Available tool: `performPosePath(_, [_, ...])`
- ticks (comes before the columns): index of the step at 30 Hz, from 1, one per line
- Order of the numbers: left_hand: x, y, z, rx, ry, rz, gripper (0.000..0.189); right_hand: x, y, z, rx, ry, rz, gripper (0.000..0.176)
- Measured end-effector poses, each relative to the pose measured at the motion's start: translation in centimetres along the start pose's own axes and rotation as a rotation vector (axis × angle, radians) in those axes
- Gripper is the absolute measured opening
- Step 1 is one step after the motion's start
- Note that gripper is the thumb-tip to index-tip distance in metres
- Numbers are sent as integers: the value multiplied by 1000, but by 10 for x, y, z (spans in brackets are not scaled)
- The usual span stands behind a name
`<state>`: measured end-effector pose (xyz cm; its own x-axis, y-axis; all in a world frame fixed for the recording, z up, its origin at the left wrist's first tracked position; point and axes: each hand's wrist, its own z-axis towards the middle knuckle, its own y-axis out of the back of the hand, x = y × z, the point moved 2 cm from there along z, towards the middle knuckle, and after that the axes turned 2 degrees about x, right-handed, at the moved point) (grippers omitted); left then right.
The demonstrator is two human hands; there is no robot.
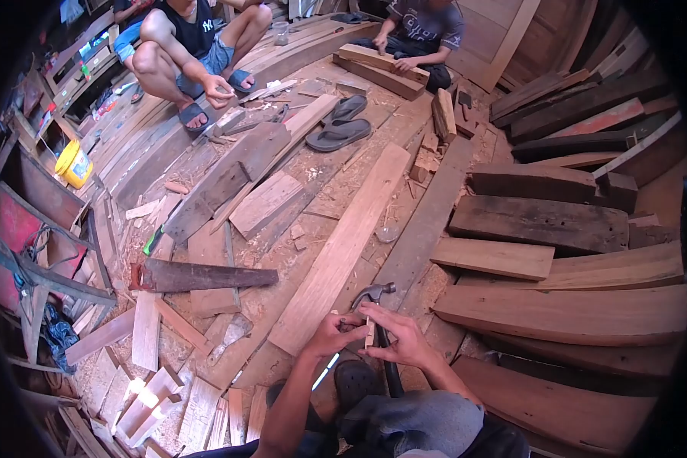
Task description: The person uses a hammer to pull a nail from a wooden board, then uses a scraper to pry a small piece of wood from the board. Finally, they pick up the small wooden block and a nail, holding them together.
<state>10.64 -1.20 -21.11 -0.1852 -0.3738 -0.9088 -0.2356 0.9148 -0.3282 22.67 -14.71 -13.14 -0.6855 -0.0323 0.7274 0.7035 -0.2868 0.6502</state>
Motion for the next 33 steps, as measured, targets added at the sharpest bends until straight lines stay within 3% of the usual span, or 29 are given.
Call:
performPosePath(3, [-3, -5, 1, -62, -111, -2, 25, -1, -3, -4, 1, -15, 12, 82])
performPosePath(9, [1, -4, 3, -164, -132, 84, 25, -6, -6, -8, -8, -53, -44, 82])
performPosePath(15, [-6, 0, -1, -110, -32, 186, 23, -10, -10, -12, -15, -80, -26, 82])
performPosePath(18, [5, -1, 2, -166, -49, 33, 20, -8, -10, -11, -33, -82, 4, 82])
performPosePath(25, [11, 0, 4, -117, -75, 114, 11, -8, -10, -13, -22, -86, 54, 82])
performPosePath(33, [25, -1, 6, -52, -44, 2, 11, -10, -14, -16, -41, -75, 86, 82])
